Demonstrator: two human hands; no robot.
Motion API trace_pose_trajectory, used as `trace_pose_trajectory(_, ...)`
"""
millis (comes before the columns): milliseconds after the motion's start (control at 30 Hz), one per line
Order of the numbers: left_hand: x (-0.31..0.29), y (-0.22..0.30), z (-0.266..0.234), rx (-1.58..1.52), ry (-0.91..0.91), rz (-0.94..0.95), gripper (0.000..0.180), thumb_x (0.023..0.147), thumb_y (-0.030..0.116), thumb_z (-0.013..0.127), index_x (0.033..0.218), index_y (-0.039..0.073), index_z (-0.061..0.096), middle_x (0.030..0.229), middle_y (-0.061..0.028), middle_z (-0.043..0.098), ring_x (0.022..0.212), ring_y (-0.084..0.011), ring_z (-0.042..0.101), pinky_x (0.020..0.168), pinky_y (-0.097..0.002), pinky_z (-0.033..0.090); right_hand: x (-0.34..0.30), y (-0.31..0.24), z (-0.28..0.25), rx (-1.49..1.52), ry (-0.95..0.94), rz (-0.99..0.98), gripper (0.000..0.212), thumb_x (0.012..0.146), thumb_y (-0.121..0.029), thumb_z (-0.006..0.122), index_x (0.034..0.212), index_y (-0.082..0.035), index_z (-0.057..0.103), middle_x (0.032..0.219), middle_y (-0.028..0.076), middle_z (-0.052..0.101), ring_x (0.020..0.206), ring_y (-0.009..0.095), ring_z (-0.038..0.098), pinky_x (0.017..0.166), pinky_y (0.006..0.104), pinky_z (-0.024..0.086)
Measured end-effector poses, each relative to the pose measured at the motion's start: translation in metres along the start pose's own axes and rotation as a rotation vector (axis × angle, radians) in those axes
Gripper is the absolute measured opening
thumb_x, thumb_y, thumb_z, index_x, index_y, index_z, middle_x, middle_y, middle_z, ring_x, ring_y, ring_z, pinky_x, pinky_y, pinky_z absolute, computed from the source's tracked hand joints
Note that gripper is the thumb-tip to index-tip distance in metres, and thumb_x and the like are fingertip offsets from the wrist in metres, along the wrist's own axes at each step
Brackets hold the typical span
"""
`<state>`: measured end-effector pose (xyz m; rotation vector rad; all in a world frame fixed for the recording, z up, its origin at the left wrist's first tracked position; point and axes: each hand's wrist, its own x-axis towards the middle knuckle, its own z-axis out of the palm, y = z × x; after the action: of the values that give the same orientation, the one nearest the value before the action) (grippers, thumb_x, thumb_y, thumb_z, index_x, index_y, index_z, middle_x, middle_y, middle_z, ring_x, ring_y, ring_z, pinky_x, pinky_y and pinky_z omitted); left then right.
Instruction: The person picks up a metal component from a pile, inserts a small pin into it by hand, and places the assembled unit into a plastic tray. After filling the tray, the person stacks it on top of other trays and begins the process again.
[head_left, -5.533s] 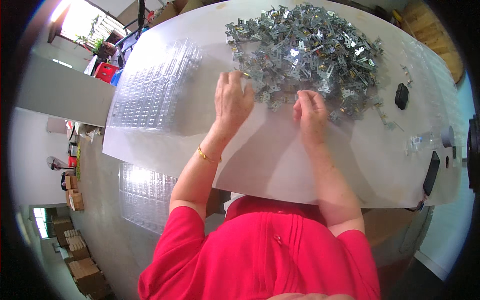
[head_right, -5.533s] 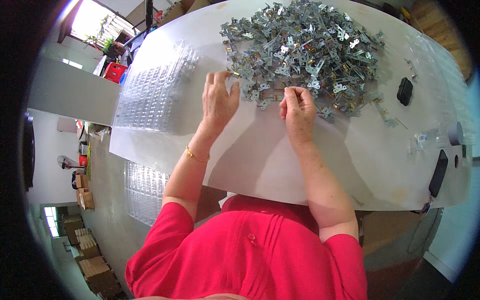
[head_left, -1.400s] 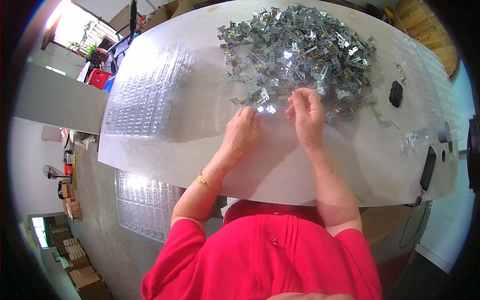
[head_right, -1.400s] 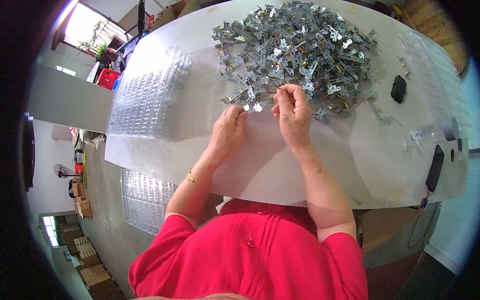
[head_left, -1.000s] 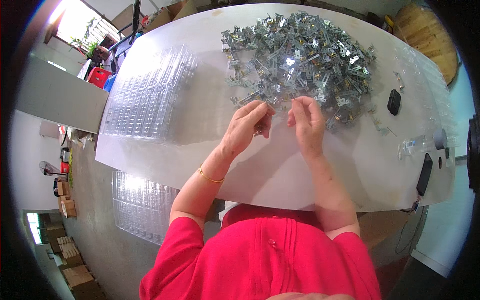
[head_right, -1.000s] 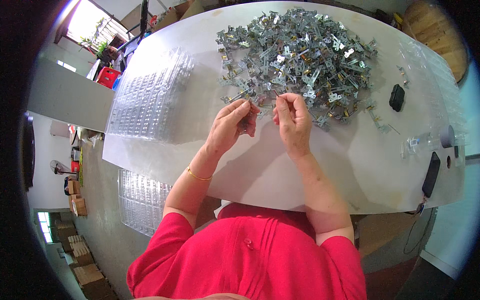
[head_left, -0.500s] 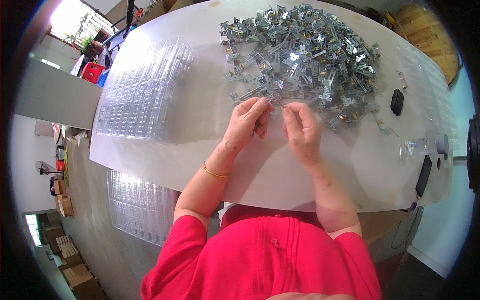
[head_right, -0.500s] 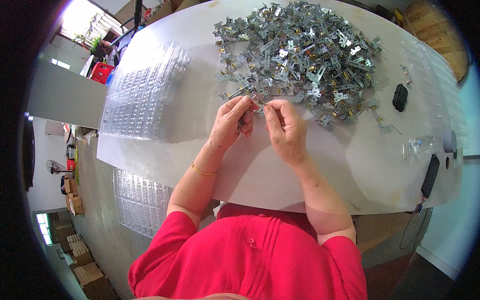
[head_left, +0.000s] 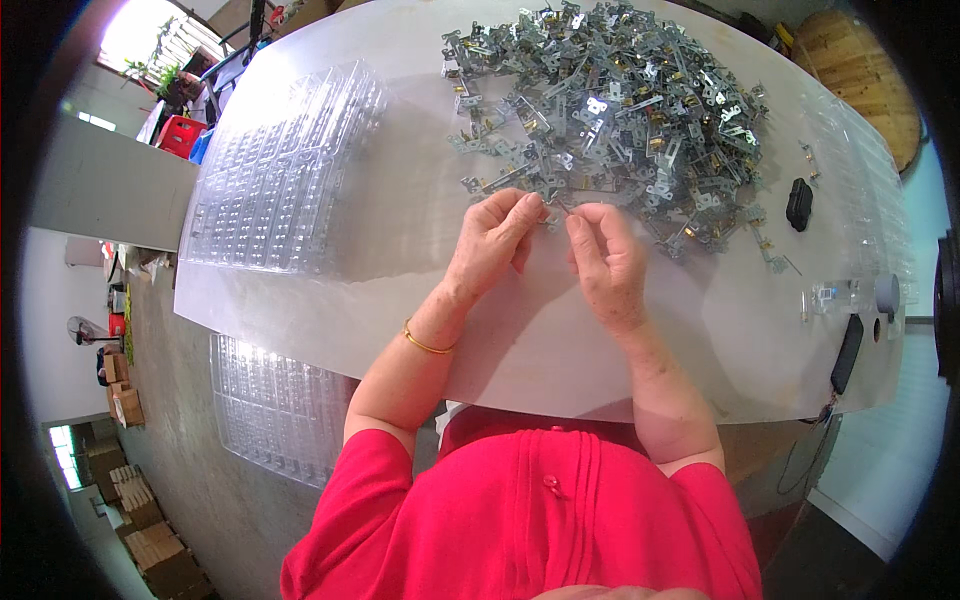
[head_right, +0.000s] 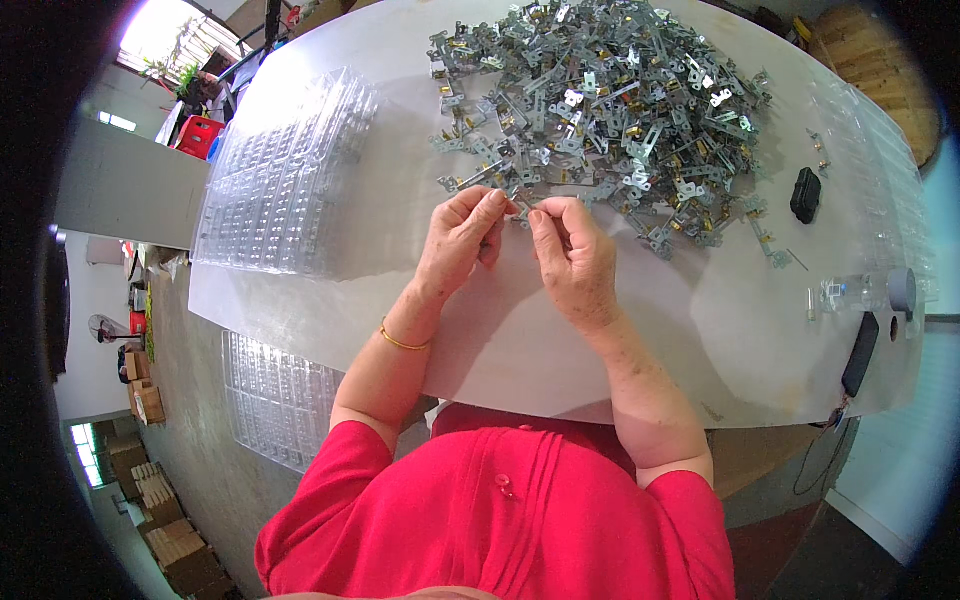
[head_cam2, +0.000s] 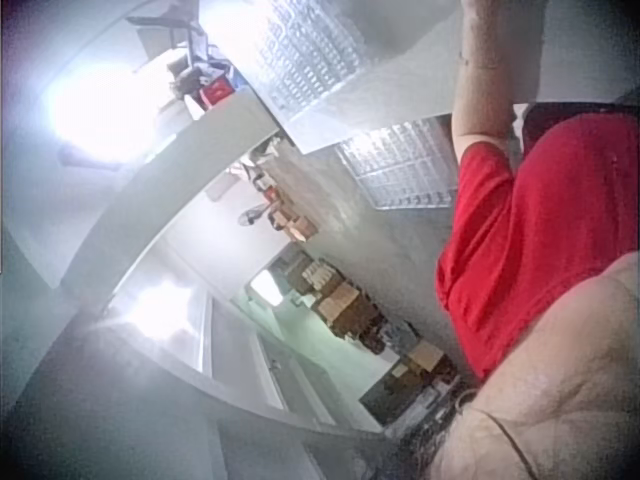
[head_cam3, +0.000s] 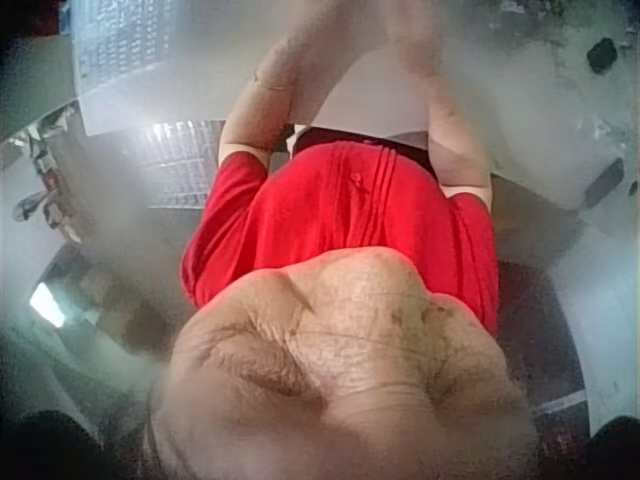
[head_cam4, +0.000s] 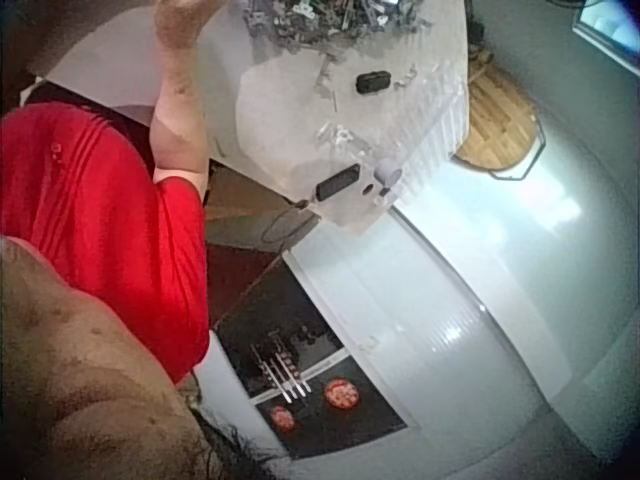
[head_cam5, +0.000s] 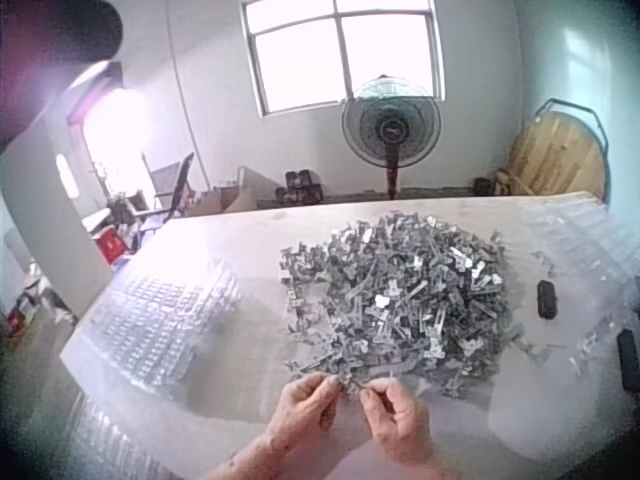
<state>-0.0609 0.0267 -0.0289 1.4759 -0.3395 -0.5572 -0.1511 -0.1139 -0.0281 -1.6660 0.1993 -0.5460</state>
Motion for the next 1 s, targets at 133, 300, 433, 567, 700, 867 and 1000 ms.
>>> trace_pose_trajectory(133,-0.001,0.002,0.001,0.025,0.002,0.002,0.035,0.103,0.034,0.056,0.093,0.001,0.064,0.058,0.0037,0.049,0.046,-0.0048,0.043,0.041,-0.0213,0.033,0.0,-0.002,-0.001,-0.006,0.011,-0.008,0.006,0.097,-0.01,0.063,0.097,-0.004,0.061,0.064,-0.004,0.054,0.056,0.002,0.046,0.049,0.0222,0.037)
trace_pose_trajectory(300,-0.002,0.003,0.003,0.145,0.066,0.065,0.032,0.102,0.031,0.057,0.094,0.001,0.065,0.059,0.0048,0.05,0.046,-0.0037,0.043,0.042,-0.0209,0.034,0.0,0.004,0.0,-0.011,0.006,-0.033,0.009,0.098,-0.01,0.062,0.103,-0.004,0.059,0.063,-0.003,0.054,0.055,0.003,0.046,0.049,0.0225,0.037)
trace_pose_trajectory(433,-0.001,-0.005,0.003,0.255,0.12,0.18,0.027,0.101,0.026,0.061,0.093,0.001,0.065,0.06,0.0058,0.049,0.051,-0.0025,0.042,0.045,-0.0209,0.034,0.0,0.006,0.0,-0.006,-0.004,-0.039,0.016,0.098,-0.012,0.062,0.111,-0.004,0.056,0.063,-0.001,0.054,0.054,0.004,0.046,0.049,0.0232,0.037)
trace_pose_trajectory(567,-0.001,-0.008,0.004,0.375,0.115,0.31,0.02,0.097,0.02,0.066,0.091,0.001,0.066,0.063,0.0046,0.049,0.059,-0.0032,0.041,0.05,-0.0231,0.036,0.0,0.004,0.0,0.027,-0.019,-0.023,0.019,0.098,-0.014,0.063,0.113,-0.004,0.056,0.063,-0.001,0.056,0.055,0.005,0.049,0.05,0.0238,0.04)
trace_pose_trajectory(700,-0.005,0.0,0.007,0.501,0.118,0.343,0.016,0.093,0.017,0.069,0.09,0.002,0.066,0.062,-0.0048,0.051,0.057,-0.0078,0.044,0.052,-0.0269,0.04,0.0,0.002,0.0,0.022,-0.025,0.008,0.017,0.097,-0.013,0.064,0.111,-0.004,0.059,0.066,0.001,0.059,0.059,0.007,0.056,0.054,0.024,0.044)
trace_pose_trajectory(867,-0.005,-0.001,0.008,0.618,0.127,0.491,0.014,0.091,0.016,0.069,0.091,0.002,0.065,0.069,-0.0132,0.058,0.056,-0.0212,0.053,0.054,-0.0327,0.045,0.004,0.004,0.001,-0.143,0.028,-0.171,0.011,0.095,-0.011,0.066,0.103,-0.005,0.064,0.081,0.003,0.063,0.067,0.008,0.057,0.057,0.0243,0.046)
trace_pose_trajectory(1000,-0.004,-0.009,0.007,0.661,0.065,0.624,0.015,0.091,0.014,0.071,0.093,0.001,0.065,0.065,-0.0085,0.053,0.057,-0.0109,0.051,0.053,-0.029,0.044,0.005,0.001,-0.003,-0.276,0.076,-0.315,0.009,0.093,-0.01,0.068,0.101,-0.006,0.065,0.092,0.003,0.058,0.072,0.01,0.052,0.061,0.0235,0.045)
